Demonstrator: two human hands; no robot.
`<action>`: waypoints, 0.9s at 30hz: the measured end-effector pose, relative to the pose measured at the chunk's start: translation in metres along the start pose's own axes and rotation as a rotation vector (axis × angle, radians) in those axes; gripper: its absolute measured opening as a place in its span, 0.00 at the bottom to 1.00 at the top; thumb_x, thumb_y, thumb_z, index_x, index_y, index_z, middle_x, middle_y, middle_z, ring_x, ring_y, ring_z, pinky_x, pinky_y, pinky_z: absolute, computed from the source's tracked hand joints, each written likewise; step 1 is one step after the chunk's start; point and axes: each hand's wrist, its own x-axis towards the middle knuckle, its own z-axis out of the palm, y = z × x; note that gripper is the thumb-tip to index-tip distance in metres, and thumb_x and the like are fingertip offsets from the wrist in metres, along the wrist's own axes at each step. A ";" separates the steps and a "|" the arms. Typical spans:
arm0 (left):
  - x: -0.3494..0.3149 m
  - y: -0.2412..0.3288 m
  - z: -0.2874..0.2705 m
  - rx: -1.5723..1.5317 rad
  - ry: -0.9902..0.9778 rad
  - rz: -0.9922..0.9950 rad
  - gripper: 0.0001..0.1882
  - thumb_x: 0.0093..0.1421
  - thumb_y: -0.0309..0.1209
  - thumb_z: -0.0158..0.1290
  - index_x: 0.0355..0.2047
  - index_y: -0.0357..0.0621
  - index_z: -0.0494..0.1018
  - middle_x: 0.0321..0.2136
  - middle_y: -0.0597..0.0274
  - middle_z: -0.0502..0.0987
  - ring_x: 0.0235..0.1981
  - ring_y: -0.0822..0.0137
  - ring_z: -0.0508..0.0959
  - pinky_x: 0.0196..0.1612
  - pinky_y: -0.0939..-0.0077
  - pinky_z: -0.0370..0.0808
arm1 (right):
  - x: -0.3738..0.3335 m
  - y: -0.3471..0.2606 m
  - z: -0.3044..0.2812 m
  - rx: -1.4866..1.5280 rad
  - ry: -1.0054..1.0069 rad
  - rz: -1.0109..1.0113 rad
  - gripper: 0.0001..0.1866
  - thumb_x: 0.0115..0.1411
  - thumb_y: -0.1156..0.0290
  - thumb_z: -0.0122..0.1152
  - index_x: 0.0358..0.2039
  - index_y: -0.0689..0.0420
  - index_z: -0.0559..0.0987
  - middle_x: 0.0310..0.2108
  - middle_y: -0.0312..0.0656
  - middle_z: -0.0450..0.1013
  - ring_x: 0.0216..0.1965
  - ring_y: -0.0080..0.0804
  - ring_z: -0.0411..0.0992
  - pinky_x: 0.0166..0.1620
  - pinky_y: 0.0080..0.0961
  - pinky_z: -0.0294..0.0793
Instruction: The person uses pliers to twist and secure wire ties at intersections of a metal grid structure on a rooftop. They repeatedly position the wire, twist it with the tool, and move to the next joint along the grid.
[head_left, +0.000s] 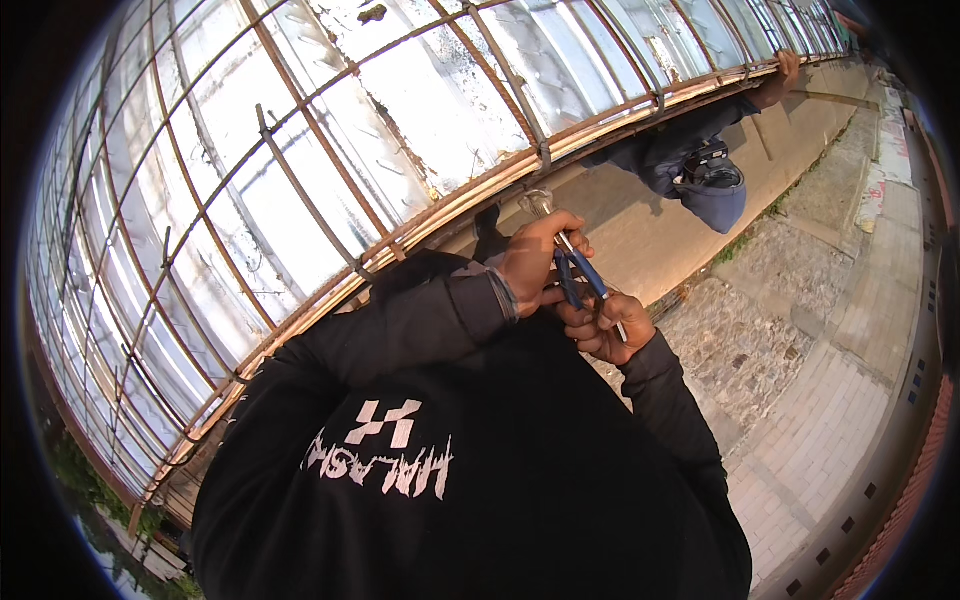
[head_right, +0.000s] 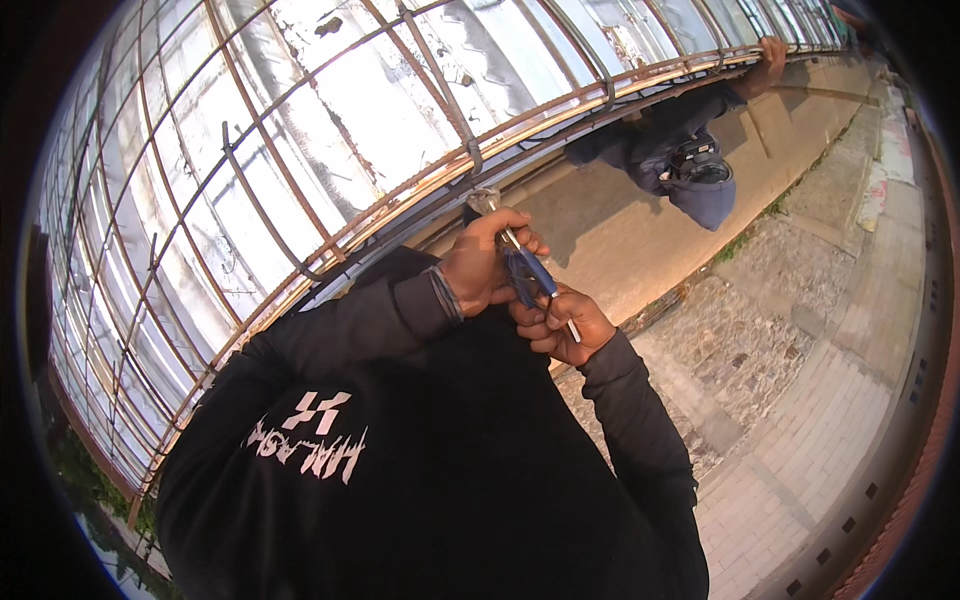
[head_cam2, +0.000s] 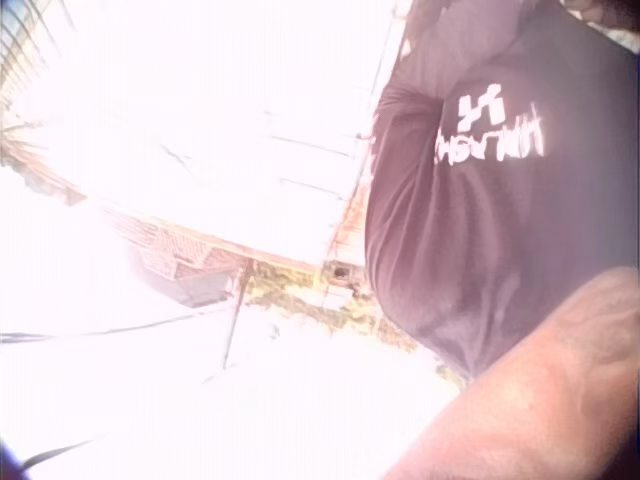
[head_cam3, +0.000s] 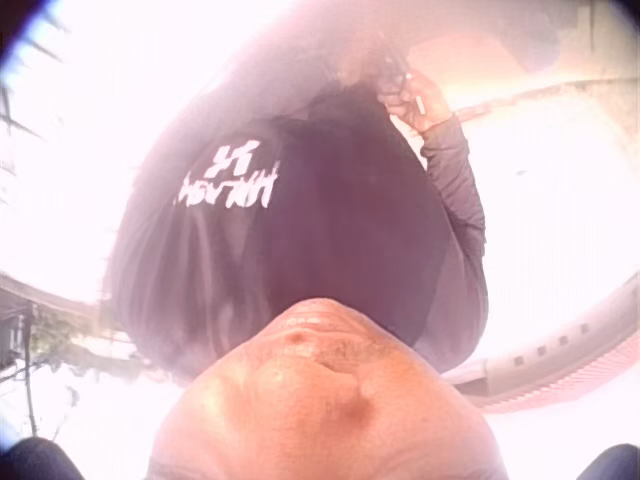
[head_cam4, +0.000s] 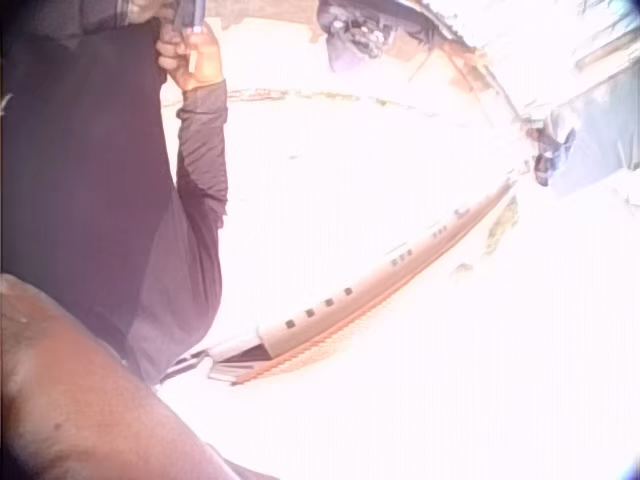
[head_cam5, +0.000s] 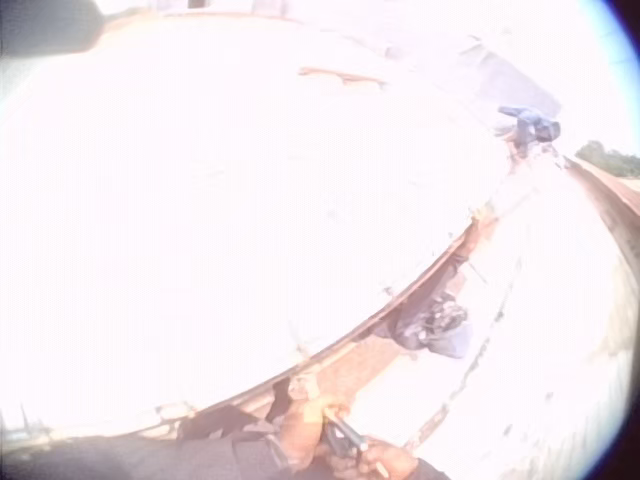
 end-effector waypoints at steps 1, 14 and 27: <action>0.003 0.000 -0.003 -0.069 -0.097 -0.008 0.21 0.66 0.43 0.44 0.18 0.47 0.67 0.20 0.65 0.71 0.30 0.67 0.74 0.45 0.71 0.72 | 0.003 0.001 -0.005 0.067 -0.081 0.050 0.33 0.40 0.78 0.54 0.52 0.71 0.65 0.24 0.34 0.57 0.20 0.17 0.52 0.20 0.15 0.51; 0.007 -0.008 0.010 -0.145 0.271 0.010 0.16 0.61 0.38 0.49 0.19 0.48 0.61 0.14 0.67 0.59 0.17 0.67 0.64 0.27 0.62 0.69 | -0.011 0.014 0.020 -0.001 0.229 -0.082 0.33 0.65 0.44 0.50 0.58 0.59 0.67 0.49 0.51 0.69 0.52 0.43 0.70 0.55 0.43 0.72; 0.002 -0.009 0.025 -0.234 0.420 0.047 0.18 0.64 0.41 0.54 0.23 0.43 0.67 0.17 0.66 0.67 0.20 0.71 0.67 0.26 0.73 0.65 | 0.036 0.040 0.043 -1.855 0.938 -0.706 0.34 0.47 0.69 0.67 0.52 0.70 0.64 0.41 0.61 0.71 0.46 0.59 0.71 0.48 0.43 0.72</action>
